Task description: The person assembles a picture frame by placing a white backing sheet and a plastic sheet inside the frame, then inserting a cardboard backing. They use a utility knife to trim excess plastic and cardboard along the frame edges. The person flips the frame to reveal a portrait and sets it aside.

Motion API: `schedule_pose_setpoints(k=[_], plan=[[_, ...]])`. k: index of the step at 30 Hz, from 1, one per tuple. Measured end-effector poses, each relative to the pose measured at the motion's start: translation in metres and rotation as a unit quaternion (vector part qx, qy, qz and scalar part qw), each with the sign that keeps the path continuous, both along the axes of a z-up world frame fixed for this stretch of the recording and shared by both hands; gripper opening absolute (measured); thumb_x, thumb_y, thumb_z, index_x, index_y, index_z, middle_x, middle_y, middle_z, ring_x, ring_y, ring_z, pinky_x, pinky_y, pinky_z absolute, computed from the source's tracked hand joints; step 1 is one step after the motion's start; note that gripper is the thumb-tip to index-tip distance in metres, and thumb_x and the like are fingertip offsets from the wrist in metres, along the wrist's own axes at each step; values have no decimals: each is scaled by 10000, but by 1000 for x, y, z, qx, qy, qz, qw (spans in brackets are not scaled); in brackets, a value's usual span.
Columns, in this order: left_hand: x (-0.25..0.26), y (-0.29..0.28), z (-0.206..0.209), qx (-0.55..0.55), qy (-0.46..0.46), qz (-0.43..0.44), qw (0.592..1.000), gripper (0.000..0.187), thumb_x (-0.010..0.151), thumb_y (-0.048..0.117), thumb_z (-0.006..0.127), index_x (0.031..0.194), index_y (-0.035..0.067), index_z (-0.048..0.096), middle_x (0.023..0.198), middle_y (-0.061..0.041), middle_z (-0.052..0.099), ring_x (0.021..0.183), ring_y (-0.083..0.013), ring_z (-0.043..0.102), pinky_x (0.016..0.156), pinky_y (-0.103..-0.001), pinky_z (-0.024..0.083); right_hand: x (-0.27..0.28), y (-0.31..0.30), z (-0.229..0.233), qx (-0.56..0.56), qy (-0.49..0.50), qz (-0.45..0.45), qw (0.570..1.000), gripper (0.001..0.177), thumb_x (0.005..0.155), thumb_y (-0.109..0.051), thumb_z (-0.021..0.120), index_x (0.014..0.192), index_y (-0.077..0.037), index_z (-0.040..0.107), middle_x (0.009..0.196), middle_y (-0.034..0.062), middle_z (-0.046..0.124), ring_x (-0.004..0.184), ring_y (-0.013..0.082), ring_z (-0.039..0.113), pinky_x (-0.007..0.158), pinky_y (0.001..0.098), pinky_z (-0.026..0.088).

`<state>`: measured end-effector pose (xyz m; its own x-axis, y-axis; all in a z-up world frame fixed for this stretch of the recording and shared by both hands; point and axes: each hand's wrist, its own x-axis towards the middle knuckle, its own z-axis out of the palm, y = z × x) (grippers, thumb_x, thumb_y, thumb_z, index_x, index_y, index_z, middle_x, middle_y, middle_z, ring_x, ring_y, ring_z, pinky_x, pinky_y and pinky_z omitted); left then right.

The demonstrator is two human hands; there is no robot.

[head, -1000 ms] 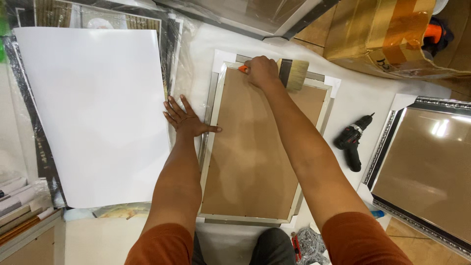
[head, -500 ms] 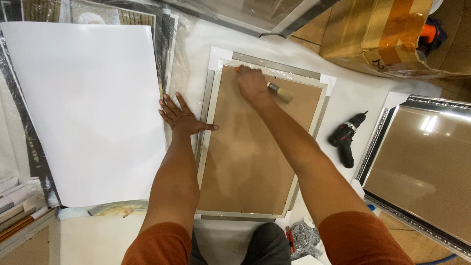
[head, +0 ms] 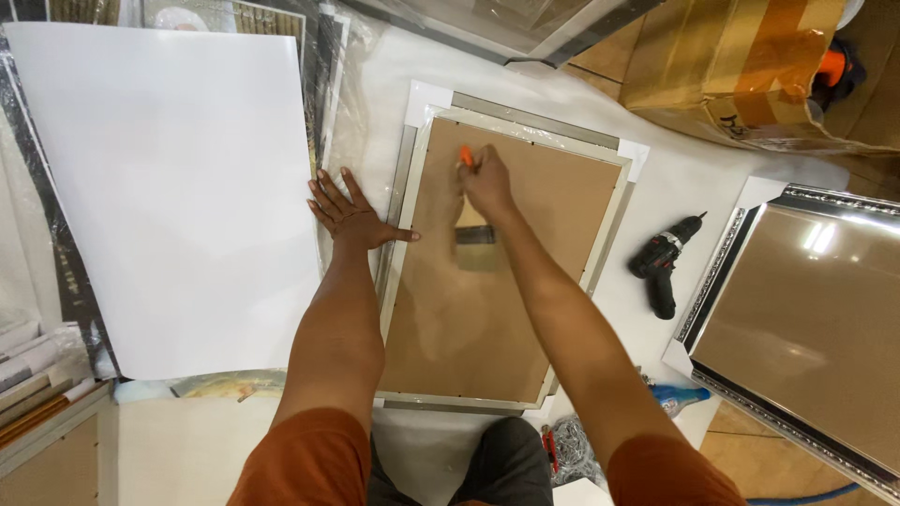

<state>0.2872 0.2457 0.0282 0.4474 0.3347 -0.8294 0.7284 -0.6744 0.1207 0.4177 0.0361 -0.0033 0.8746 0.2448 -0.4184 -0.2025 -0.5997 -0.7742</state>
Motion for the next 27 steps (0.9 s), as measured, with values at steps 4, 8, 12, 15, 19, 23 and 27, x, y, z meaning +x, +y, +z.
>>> schedule_pose_setpoints(k=[4, 8, 12, 15, 19, 23, 27], plan=[[2, 0, 2, -9, -4, 4, 1000, 1830, 380, 821, 871, 1564, 39, -285, 1588, -343, -353, 1436, -485, -397, 1155, -658, -193, -25, 22, 12, 91, 120, -73, 986, 269, 953, -147, 667, 920, -62, 414, 746, 49, 562, 588, 137, 559, 499, 325, 514], [4, -1, 7, -9, 16, 0, 1000, 1838, 377, 811, 883, 1563, 35, -288, 1587, -345, -353, 1436, -486, -399, 1155, -654, -193, -38, 48, 15, 112, 177, -131, 969, 220, 961, -155, 635, 948, -81, 428, 763, 39, 556, 575, 129, 538, 478, 327, 503], [8, -2, 12, 0, 28, -2, 1000, 1845, 362, 818, 879, 1562, 48, -291, 1596, -322, -354, 1444, -462, -397, 1168, -635, -186, -46, 66, 20, 39, 91, -122, 988, 240, 938, -157, 705, 871, -60, 495, 751, 61, 629, 581, 109, 584, 471, 303, 513], [8, -2, 15, 1, 33, -1, 999, 1857, 354, 822, 879, 1565, 45, -295, 1595, -323, -350, 1446, -459, -394, 1175, -627, -188, -51, 73, 24, 101, 99, -160, 977, 249, 946, -144, 690, 852, -43, 482, 680, 73, 596, 501, 118, 550, 415, 311, 484], [10, -2, 17, -2, 34, -1, 999, 1862, 353, 828, 879, 1560, 32, -295, 1593, -333, -353, 1442, -471, -397, 1165, -637, -189, -48, 77, 27, 77, 73, -137, 985, 254, 954, -155, 685, 856, -37, 482, 619, 65, 609, 434, 130, 564, 399, 309, 456], [10, -1, 16, -5, 36, 2, 999, 1866, 347, 825, 884, 1560, 33, -293, 1592, -334, -352, 1440, -472, -402, 1161, -640, -195, -47, 76, 18, 46, 54, -123, 990, 260, 953, -160, 696, 840, -35, 497, 616, 67, 622, 433, 128, 571, 418, 316, 458], [10, -1, 14, -12, 34, 5, 999, 1864, 352, 823, 883, 1557, 31, -299, 1584, -342, -361, 1430, -473, -415, 1153, -646, -205, -49, 74, 6, 6, -62, -88, 994, 260, 943, -154, 727, 817, -43, 529, 644, 59, 655, 501, 113, 590, 478, 307, 491]])
